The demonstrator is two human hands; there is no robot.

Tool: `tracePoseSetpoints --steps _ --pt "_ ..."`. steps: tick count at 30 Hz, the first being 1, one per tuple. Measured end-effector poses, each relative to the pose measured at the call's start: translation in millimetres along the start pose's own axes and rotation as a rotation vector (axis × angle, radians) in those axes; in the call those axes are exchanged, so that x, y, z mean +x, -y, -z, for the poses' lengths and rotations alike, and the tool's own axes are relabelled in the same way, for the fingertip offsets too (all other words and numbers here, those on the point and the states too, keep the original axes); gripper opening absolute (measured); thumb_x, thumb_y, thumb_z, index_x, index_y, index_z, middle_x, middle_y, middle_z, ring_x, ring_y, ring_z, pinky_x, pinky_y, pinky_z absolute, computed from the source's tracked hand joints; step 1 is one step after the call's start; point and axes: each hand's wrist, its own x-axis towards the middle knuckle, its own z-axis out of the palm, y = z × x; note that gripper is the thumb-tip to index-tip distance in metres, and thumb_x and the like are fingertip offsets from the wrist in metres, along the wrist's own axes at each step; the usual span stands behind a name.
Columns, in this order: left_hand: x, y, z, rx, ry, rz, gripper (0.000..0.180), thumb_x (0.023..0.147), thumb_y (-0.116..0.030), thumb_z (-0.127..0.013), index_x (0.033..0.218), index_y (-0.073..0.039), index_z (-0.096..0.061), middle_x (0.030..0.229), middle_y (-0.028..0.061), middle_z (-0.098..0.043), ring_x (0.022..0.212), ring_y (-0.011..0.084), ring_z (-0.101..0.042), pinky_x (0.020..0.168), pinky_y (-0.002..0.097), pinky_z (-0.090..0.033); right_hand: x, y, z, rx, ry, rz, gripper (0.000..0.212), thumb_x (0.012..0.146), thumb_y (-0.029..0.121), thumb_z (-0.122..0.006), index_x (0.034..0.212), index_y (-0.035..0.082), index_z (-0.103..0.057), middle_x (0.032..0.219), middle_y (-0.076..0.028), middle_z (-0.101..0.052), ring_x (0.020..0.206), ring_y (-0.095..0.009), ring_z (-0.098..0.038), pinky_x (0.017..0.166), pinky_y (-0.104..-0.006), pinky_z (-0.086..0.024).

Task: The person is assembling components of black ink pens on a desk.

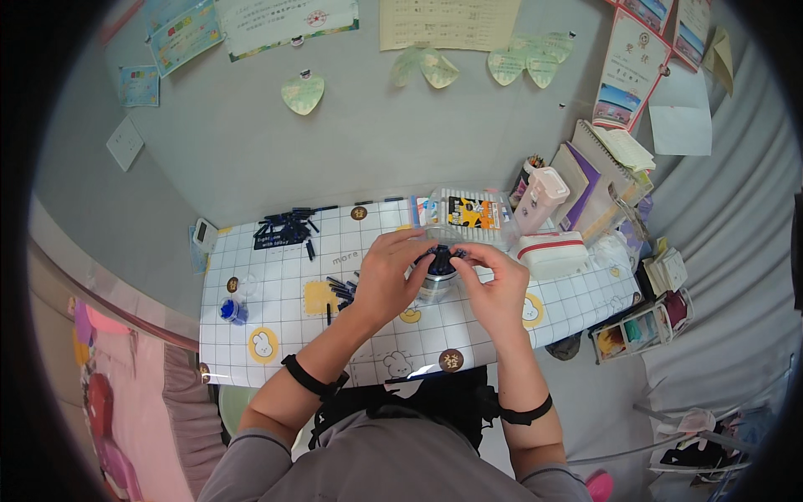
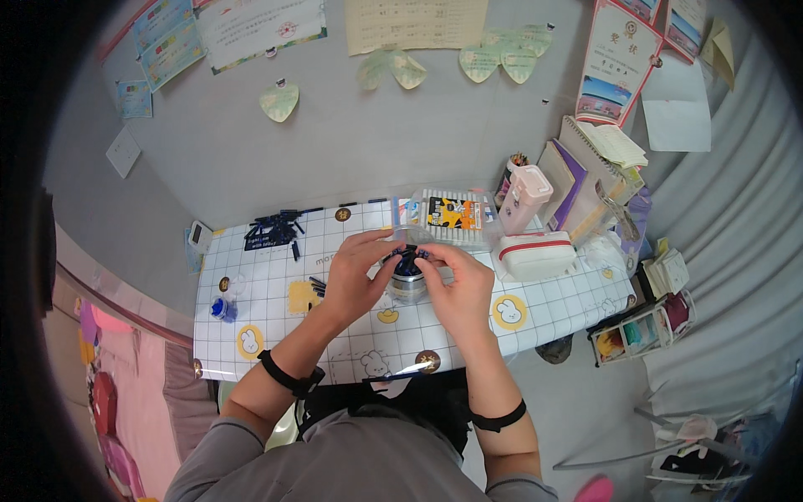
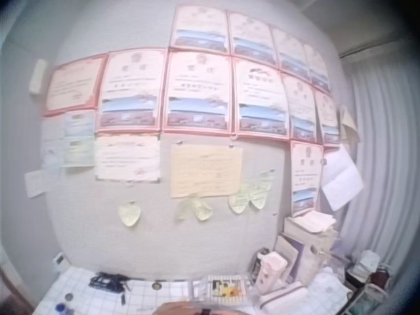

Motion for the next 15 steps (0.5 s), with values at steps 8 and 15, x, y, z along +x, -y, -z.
tracePoseSetpoints --steps 8,15 --pt "-3 -1 -2 -0.013 0.002 0.057 0.045 0.094 -0.008 -0.083 0.137 -0.005 -0.073 0.133 0.0139 -0.077 0.134 0.0353 -0.068 0.112 0.0458 -0.053 5 -8 -5 -0.211 -0.006 0.105 0.027 0.084 0.007 -0.089 0.110 0.005 -0.081 0.093 -0.009 -0.081 0.093 -0.028 -0.074 0.082 -0.0400 -0.059" --pt "-8 5 38 0.024 -0.090 0.078 0.044 0.092 -0.005 -0.083 0.135 -0.005 -0.072 0.130 0.0153 -0.076 0.131 0.0374 -0.068 0.111 0.0484 -0.052 5 -2 -17 -0.317 0.063 0.072 0.037 0.087 0.011 -0.088 0.123 0.004 -0.079 0.098 -0.011 -0.080 0.104 -0.030 -0.072 0.089 -0.0415 -0.058"
